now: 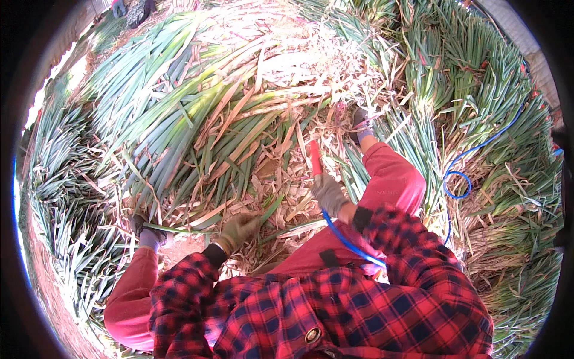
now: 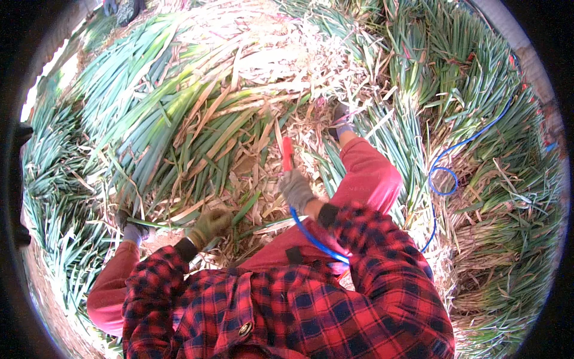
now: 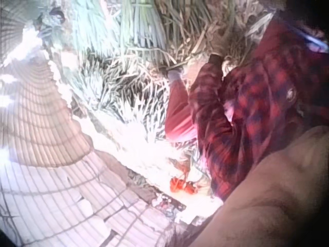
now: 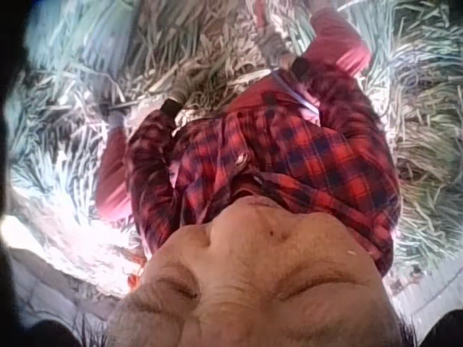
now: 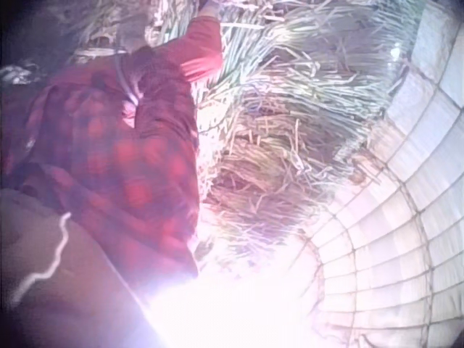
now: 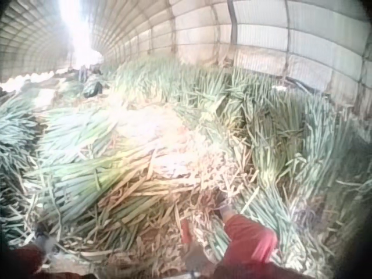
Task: The person sits on the ground and uses a red-handled knife to trim the base of a large bundle of long green leaves. They repeatedly cut the lower sections and set trimmed pieces aside, working through the bundle in a repetitive manner.
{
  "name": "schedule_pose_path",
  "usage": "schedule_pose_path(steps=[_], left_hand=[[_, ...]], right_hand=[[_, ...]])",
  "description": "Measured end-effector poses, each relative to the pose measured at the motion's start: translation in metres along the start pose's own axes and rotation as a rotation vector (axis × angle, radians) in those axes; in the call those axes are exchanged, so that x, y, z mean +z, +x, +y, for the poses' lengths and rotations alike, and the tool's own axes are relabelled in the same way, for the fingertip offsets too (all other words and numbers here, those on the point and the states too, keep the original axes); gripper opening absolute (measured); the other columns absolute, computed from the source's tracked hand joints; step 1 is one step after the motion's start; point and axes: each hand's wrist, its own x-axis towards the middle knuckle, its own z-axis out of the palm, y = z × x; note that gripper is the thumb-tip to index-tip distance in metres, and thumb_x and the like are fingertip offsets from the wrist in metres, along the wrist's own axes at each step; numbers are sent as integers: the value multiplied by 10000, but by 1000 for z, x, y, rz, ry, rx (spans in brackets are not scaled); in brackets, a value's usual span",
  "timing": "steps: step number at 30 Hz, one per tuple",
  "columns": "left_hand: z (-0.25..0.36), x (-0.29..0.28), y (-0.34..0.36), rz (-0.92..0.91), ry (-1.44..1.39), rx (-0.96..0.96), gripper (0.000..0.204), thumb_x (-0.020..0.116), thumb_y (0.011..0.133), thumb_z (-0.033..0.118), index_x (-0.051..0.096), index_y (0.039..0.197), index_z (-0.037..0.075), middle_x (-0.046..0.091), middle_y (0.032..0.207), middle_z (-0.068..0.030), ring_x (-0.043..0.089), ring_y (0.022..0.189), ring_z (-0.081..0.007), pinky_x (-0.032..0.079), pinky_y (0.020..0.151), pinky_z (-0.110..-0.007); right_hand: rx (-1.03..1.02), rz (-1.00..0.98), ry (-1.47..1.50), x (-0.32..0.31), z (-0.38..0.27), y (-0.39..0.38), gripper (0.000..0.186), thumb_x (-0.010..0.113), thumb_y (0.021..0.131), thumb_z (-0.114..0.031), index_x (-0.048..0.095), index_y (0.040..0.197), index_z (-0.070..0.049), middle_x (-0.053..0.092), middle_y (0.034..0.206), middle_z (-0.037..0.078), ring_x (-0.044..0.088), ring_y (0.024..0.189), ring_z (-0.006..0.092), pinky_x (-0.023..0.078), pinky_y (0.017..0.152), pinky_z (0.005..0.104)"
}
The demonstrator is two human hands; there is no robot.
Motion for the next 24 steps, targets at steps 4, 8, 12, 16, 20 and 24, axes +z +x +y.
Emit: schedule_pose_path(steps=[4, 8, 12, 16, 20, 24], left_hand=[[79, 18, 33, 152, -575, -49, 388, 650, 888, 334, 611, 1137, 40, 661, 999, -134, 651, 849, -221, 529, 772, -380], [48, 9, 61, 152, -934, 121, 320, 574, 868, 192, 586, 1050, -70, 658, 918, -186, 656, 793, -305, 551, 783, -413], [50, 5, 73, 253, -789, 81, 269, 667, 843, 198, 627, 960, -41, 650, 815, -104, 641, 703, -237, 532, 671, -359], [71, 6, 88, 374, -362, 141, 332, 670, 854, 315, 642, 949, -3, 631, 805, -80, 619, 693, -189, 514, 632, -363], [70, 0, 89, 367, -104, 116, 361, 703, 842, 372, 669, 897, 17, 637, 825, -48, 599, 678, -150, 486, 598, -312], [87, 1, 84, 376, -355, 36, 346, 681, 865, 321, 669, 936, -17, 640, 834, -70, 607, 734, -161, 492, 627, -321]], right_hand=[[-266, -255, 205, 8, -62, -65, 295, 556, 848, -211, 475, 1092, -66, 577, 796, 202, 599, 716, 382, 474, 621, 475], [-256, -645, -148, 5, -127, -89, 524, 648, 805, -321, 474, 1221, -55, 589, 896, 208, 619, 840, 395, 490, 681, 470], [-360, -279, -354, -27, -143, -49, 903, 744, 688, -467, 389, 1347, 38, 558, 1145, 252, 601, 986, 404, 502, 821, 464], [-206, -429, -213, 7, -135, -8, 911, 767, 669, -437, 374, 1327, 56, 580, 1134, 276, 608, 1005, 399, 505, 825, 438], [-33, -426, -13, 54, -124, -5, 857, 787, 673, -378, 383, 1298, 49, 609, 1059, 284, 619, 980, 400, 504, 826, 423], [-67, -305, 127, 68, -113, 2, 788, 785, 683, -345, 412, 1269, 25, 617, 1012, 278, 629, 934, 398, 505, 813, 426]])
